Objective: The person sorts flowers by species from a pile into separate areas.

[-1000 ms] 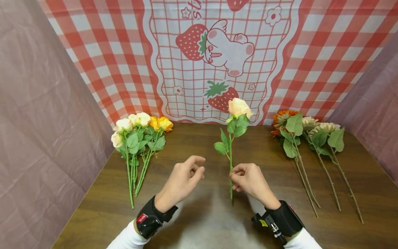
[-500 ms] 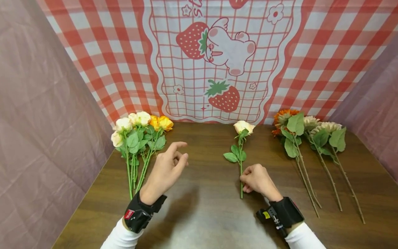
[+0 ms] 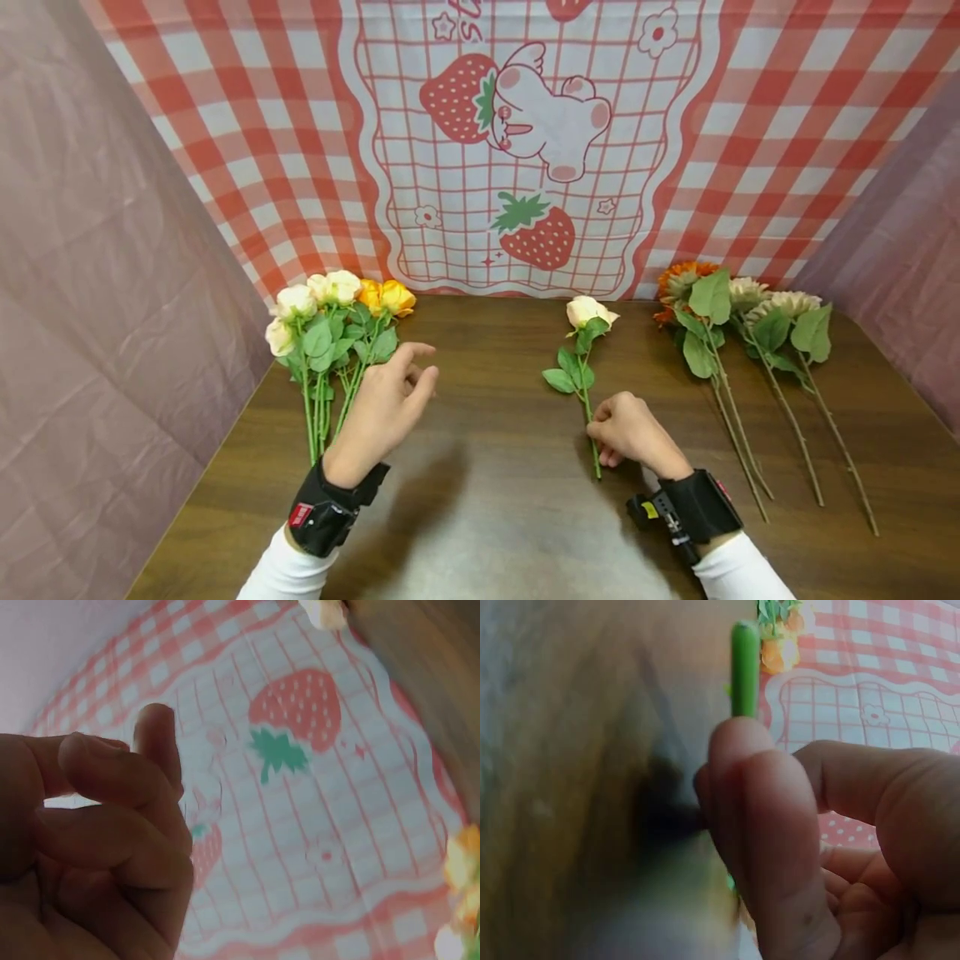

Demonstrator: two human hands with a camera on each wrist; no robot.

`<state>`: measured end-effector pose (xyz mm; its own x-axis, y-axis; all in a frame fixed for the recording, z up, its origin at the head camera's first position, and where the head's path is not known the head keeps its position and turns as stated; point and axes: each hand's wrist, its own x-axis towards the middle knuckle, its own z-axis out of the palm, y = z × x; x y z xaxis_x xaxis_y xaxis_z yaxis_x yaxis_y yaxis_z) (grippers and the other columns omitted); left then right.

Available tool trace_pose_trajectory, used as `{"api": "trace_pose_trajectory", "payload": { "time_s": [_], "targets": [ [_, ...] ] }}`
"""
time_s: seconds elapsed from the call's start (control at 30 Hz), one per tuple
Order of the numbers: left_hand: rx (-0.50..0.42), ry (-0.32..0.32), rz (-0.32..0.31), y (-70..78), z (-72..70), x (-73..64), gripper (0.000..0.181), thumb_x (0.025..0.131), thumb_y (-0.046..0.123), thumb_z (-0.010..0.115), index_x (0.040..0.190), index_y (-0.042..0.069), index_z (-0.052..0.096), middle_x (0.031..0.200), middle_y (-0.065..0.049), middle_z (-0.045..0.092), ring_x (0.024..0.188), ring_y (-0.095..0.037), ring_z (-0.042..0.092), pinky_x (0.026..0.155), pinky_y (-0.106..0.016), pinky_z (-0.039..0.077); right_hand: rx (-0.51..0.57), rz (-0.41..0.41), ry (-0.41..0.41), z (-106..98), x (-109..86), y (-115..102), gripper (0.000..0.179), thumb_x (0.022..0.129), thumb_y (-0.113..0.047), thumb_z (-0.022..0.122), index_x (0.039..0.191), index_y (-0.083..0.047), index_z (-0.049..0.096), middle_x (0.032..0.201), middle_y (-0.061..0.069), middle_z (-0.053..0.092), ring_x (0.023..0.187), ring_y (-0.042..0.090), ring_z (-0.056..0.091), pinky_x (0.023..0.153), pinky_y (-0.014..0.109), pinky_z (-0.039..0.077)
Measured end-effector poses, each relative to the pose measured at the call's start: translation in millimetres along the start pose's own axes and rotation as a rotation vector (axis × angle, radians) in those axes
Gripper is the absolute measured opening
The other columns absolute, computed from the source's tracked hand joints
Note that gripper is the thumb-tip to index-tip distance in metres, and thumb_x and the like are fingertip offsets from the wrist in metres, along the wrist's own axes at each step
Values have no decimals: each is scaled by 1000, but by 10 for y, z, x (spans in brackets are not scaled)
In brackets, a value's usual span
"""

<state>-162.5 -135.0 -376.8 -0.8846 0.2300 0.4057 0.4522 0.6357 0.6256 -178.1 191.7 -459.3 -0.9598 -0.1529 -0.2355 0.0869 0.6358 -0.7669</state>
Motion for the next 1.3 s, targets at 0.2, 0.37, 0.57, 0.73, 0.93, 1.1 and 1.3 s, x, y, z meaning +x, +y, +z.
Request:
{"api": "trace_pose_trajectory", "payload": {
  "time_s": [0.2, 0.37, 0.57, 0.73, 0.93, 1.1, 1.3],
  "targets": [
    [182, 49, -142, -205, -311, 51, 17, 98, 11, 57, 108, 1, 66, 71, -5, 67, 53, -11, 54, 50, -30, 44, -54, 3, -10, -47, -8, -17, 16, 90, -4, 62, 77, 1, 68, 55, 6, 62, 44, 15, 61, 44, 31, 53],
    [336, 75, -289, -463, -602, 50, 21, 98, 14, 54, 100, -1, 68, 78, -13, 67, 62, -23, 60, 55, -42, 49, -80, 10, -7, -64, 3, -15, 22, 91, -8, 65, 71, 0, 67, 53, 6, 62, 43, 14, 61, 44, 31, 53],
    [464, -30, -490, -826, -806, 12, 24, 91, 12, 50, 70, 2, 55, 72, -22, 60, 63, -37, 60, 52, -50, 46, -119, 26, -7, -106, -21, -18, 23, 93, -11, 64, 72, -2, 68, 56, 6, 62, 47, 16, 61, 47, 32, 53],
    [480, -156, -635, -1122, -843, -28, 30, 90, 15, 53, 96, -13, 63, 102, -42, 61, 87, -57, 62, 63, -61, 50, -162, 5, 22, -156, -60, -50, 21, 94, -11, 63, 76, -1, 68, 56, 6, 61, 48, 16, 61, 47, 31, 53],
    [486, -261, -678, -1331, -757, -38, 30, 89, 11, 53, 104, -14, 63, 109, -42, 60, 96, -58, 61, 69, -64, 50, -180, -36, 54, -176, -113, -145, 16, 92, -10, 63, 80, 0, 68, 57, 4, 62, 47, 15, 61, 46, 30, 52],
    [482, -288, -690, -1389, -687, -49, 31, 90, 9, 53, 107, -15, 62, 110, -41, 60, 94, -56, 62, 69, -63, 51, -178, -68, 64, -172, -149, -204, 12, 91, -7, 63, 84, 1, 69, 60, 6, 63, 47, 15, 61, 46, 30, 51],
    [444, -262, -692, -1402, -664, -60, 28, 86, 5, 51, 101, -15, 63, 104, -40, 61, 85, -51, 64, 64, -57, 51, -174, -77, 72, -172, -154, -221, 11, 90, -7, 64, 85, 1, 69, 58, 5, 62, 46, 15, 60, 45, 29, 51]
  ]
}}
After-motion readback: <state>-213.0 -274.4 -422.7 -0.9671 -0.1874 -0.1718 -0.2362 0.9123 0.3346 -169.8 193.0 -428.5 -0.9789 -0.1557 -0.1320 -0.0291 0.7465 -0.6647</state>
